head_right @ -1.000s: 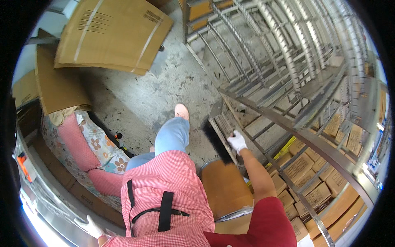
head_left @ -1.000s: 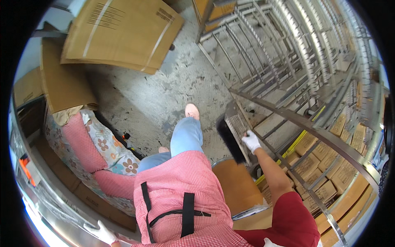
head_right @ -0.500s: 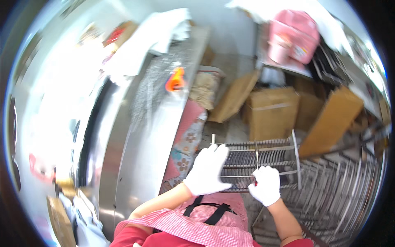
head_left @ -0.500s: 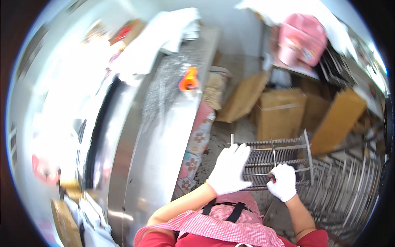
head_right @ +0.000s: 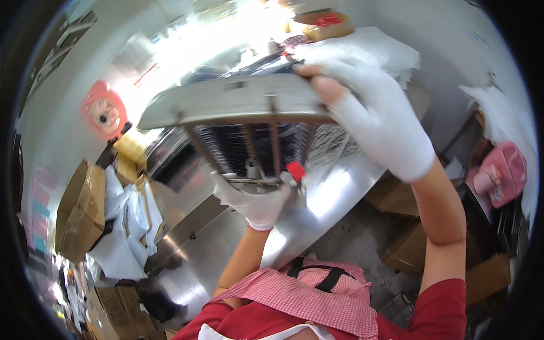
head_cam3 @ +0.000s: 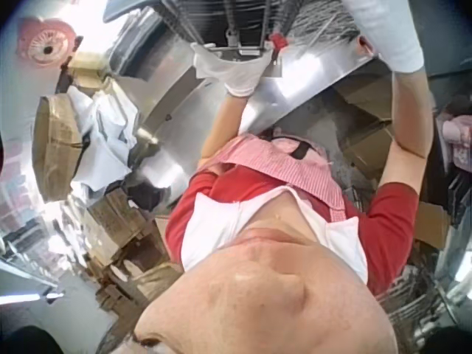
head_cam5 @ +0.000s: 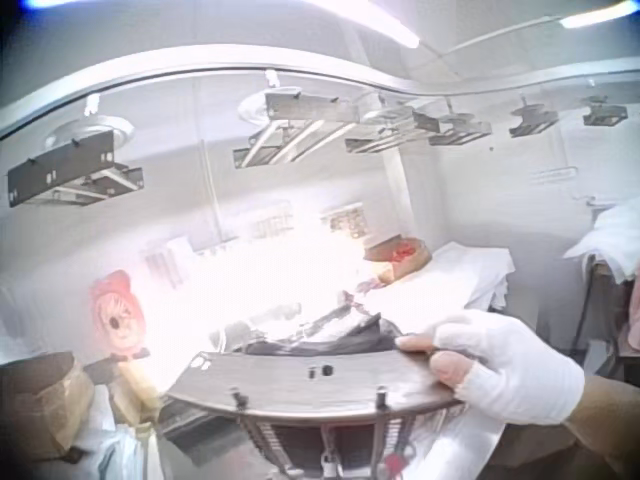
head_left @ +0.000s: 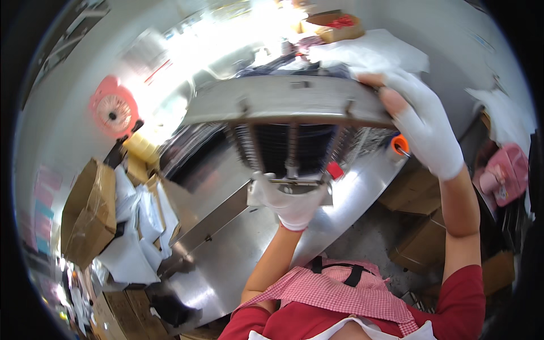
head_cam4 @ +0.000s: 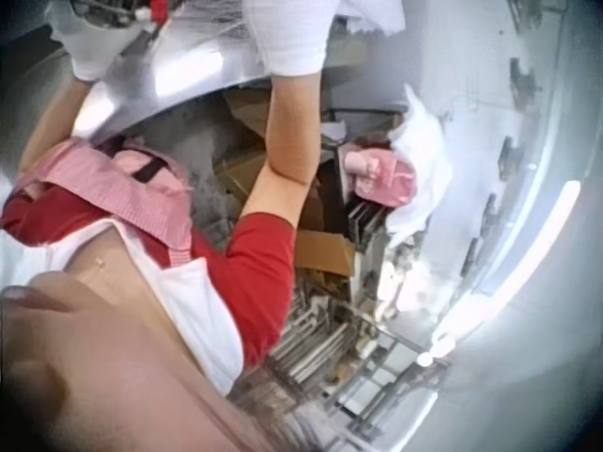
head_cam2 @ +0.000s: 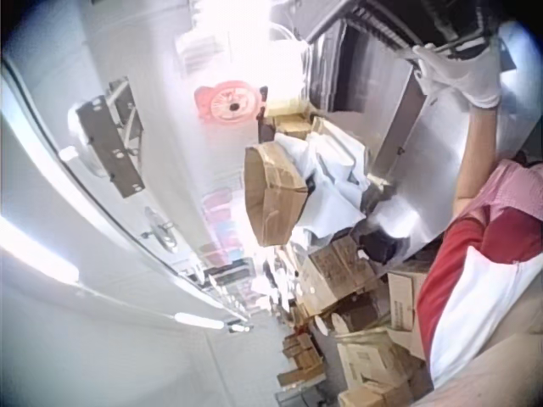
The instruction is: The person repeatedly inserts broom bristles into a metal frame on a stainless steel table, then places the assembled broom heads onto a metal rack. The person moves the rack through the warehouse and places it among other racks.
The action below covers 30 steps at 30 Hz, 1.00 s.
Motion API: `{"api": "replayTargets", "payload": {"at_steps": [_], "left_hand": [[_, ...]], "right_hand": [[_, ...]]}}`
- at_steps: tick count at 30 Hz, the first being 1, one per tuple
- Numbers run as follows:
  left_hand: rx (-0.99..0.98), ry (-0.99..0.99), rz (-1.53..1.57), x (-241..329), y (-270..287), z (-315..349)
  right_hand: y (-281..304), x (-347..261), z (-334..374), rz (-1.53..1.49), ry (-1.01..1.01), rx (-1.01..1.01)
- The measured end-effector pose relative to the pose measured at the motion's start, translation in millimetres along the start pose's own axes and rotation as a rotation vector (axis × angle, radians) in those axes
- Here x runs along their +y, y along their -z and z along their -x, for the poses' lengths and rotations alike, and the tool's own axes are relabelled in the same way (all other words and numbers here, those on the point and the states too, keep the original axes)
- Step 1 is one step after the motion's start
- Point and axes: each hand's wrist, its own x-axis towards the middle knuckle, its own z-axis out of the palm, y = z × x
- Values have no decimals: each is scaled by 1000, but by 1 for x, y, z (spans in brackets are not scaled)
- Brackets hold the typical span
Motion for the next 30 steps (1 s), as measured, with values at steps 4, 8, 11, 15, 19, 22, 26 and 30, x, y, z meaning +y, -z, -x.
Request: {"api": "replayTargets", "payload": {"at_steps": [4, 8, 11, 15, 19, 22, 26, 30], "left_hand": [[202, 144, -392, -71, -8, -13], [241, 229, -560, -126, -17, -8], [241, 240, -339, -123, -18, -26], [86, 221, -330, -120, -5, -47], [124, 115, -421, -108, -22, -47], [276, 119, -481, -122, -43, -18], [209, 258, -477, -109, -51, -18], [-67, 133, -42, -118, -40, -64]], "right_hand": [[-97, -3, -88, -213, 198, -184], [-177, 12, -140, -447, 120, -431], [-185, 25, -162, -460, 148, -449], [-166, 50, -161, -267, 143, -338], [-145, 67, -159, -420, 42, -359], [-146, 65, -164, -426, 85, -507], [-165, 73, -179, -461, 62, -632], [-152, 122, -170, -410, 34, -445]]}}
